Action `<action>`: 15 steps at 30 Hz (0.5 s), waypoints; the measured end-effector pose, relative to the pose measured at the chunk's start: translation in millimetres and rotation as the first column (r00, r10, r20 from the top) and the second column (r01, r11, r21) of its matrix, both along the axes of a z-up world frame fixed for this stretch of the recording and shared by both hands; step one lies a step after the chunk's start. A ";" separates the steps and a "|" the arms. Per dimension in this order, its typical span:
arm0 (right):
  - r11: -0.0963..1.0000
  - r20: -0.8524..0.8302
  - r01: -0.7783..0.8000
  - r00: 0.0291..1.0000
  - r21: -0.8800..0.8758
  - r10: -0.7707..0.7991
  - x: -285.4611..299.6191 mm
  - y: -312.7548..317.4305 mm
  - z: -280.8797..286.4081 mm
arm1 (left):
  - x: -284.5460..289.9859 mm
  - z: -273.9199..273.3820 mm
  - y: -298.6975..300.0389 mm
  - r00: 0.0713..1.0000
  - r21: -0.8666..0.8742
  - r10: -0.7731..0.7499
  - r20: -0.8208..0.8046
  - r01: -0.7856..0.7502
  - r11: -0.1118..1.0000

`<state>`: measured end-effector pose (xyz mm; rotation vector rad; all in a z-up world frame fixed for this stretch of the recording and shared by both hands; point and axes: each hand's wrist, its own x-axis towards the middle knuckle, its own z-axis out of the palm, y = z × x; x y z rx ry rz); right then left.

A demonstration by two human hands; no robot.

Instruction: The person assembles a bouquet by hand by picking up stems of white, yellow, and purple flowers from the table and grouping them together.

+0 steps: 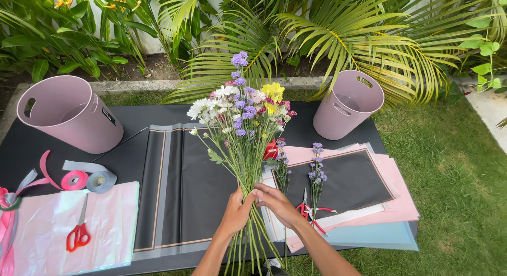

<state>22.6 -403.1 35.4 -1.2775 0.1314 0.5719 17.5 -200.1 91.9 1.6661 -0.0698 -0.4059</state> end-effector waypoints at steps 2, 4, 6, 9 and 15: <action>0.996 0.046 -0.072 0.996 0.043 0.070 11.2 -4.6 -15.8 | 0.7 -23.6 -0.2 0.998 0.020 -0.058 0.006 0.058 0.998; 0.985 0.094 -0.150 0.985 0.083 0.142 18.1 -1.6 4.7 | -3.8 -24.9 1.8 0.994 0.041 -0.111 0.009 0.110 0.993; 0.919 0.191 -0.367 0.921 0.141 0.339 24.7 6.7 62.5 | -9.3 -3.5 4.0 0.983 -0.033 -0.184 -0.005 0.184 0.982; 0.895 0.255 -0.431 0.884 0.116 0.393 21.1 -0.8 36.4 | -7.6 9.8 12.6 0.958 0.062 -0.277 -0.070 0.281 0.958; 0.953 0.255 -0.289 0.918 -0.094 0.304 6.1 17.7 39.0 | 6.3 -13.7 23.4 0.894 0.246 -0.440 -0.082 0.446 0.860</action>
